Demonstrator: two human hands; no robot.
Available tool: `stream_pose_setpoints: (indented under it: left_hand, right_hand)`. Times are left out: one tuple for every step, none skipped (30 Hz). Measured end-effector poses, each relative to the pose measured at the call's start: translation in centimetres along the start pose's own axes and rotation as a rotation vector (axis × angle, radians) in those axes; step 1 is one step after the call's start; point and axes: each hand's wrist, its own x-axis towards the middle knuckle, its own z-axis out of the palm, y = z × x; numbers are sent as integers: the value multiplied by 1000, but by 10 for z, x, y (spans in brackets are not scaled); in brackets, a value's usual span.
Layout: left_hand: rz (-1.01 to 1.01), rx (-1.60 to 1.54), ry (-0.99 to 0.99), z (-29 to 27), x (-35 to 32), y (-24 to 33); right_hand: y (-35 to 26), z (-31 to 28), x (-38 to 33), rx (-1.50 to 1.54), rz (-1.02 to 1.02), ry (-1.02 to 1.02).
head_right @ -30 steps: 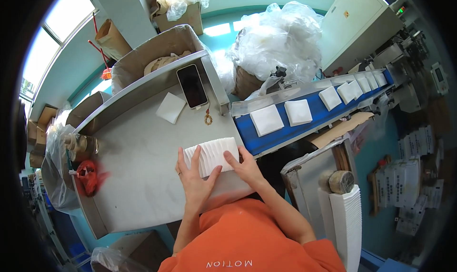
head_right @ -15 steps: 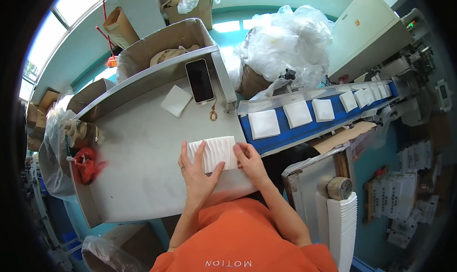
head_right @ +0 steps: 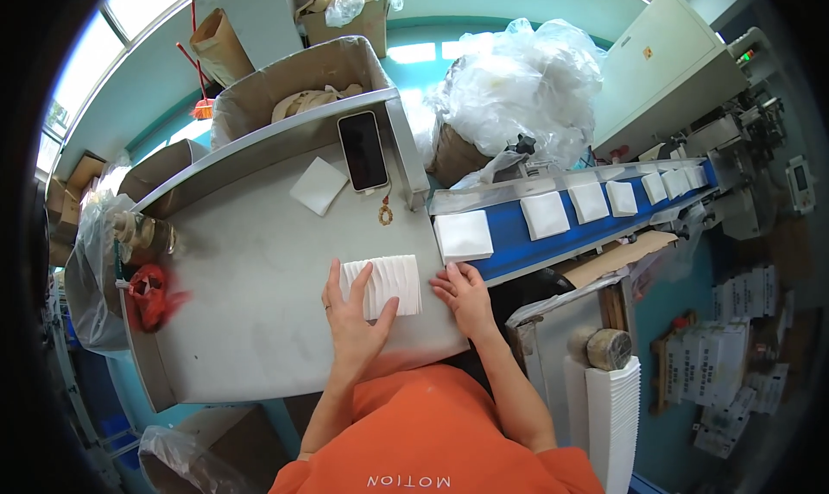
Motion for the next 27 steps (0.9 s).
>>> stream_pose_setpoints:
  left_hand:
    - [15, -34, -11, 1, 0, -2]
    - [34, -71, -27, 3, -1, -1]
    - [34, -71, -29, 4, -1, 2]
    - [38, -62, -25, 5, -1, 5]
    - [42, -52, -21, 5, -2, 8]
    - [40, -51, -22, 3, -2, 11]
    - [5, 8, -25, 0, -2, 14]
    - [-31, 68, -28, -1, -1, 15]
    - [-32, 68, -26, -1, -2, 13]
    - [-39, 76, -19, -1, -1, 11]
    - [-47, 85, -12, 0, -1, 8]
    - [-46, 84, -12, 1, -1, 6]
    - [-16, 59, 2, 2, -1, 3]
    - [15, 34, 16, 3, -2, 1]
    - [15, 35, 15, 4, -3, -1]
    - [21, -10, -7, 6, -3, -4]
    - [32, -60, -32, 9, -3, -5]
    - [35, -62, -34, 12, -2, -5]
    - [53, -73, -27, 15, -4, -5]
    - [76, -89, -24, 17, -4, -2]
    - [78, -89, -30, 16, -5, 2]
    - [65, -38, -14, 11, -4, 9]
    - [51, 14, 5, 8, -3, 12]
    - [48, 16, 6, 5, -3, 12]
    - [30, 44, -1, 4, -3, 11]
    - [13, 72, -8, 3, -2, 10]
    - [9, 73, -7, 3, -1, 7]
  right_hand:
    - [-5, 9, -6, -86, 52, -6]
    - [-3, 14, -11, -249, 10, -105]
    - [1, 22, -17, -532, -214, -169]
    - [-4, 34, -28, -665, -272, -205]
    - [9, 34, -23, -493, -265, -222]
    - [9, 30, -22, -493, -264, -222]
    - [7, 27, -20, -318, -50, -214]
    - [6, 25, -20, -142, 162, -203]
    - [5, 25, -22, -26, 238, -221]
    - [7, 16, -19, -26, 236, -220]
    - [10, 1, -15, -96, 260, -251]
    - [14, -11, -10, -165, 283, -282]
    - [12, -10, -7, -44, 210, -157]
    - [4, -7, -6, 83, 118, -57]
    - [2, -14, 2, 102, 77, -25]
    - [-4, -6, -1, 84, 47, 12]
    - [-6, 0, -5, -44, 42, -45]
    - [-6, 8, -9, -172, 37, -101]
    - [-6, 19, -17, -531, -94, -163]
    - [-4, 33, -28, -665, -271, -186]
    - [1, 38, -29, -609, -294, -200]
    - [4, 34, -26, -608, -292, -201]
    - [8, 27, -20, -381, -93, -227]
    - [11, 21, -16, -153, 105, -248]
    - [5, 26, -25, -175, 52, -262]
    - [8, 19, -22, -178, 54, -265]
    - [13, 5, -15, -144, 194, -305]
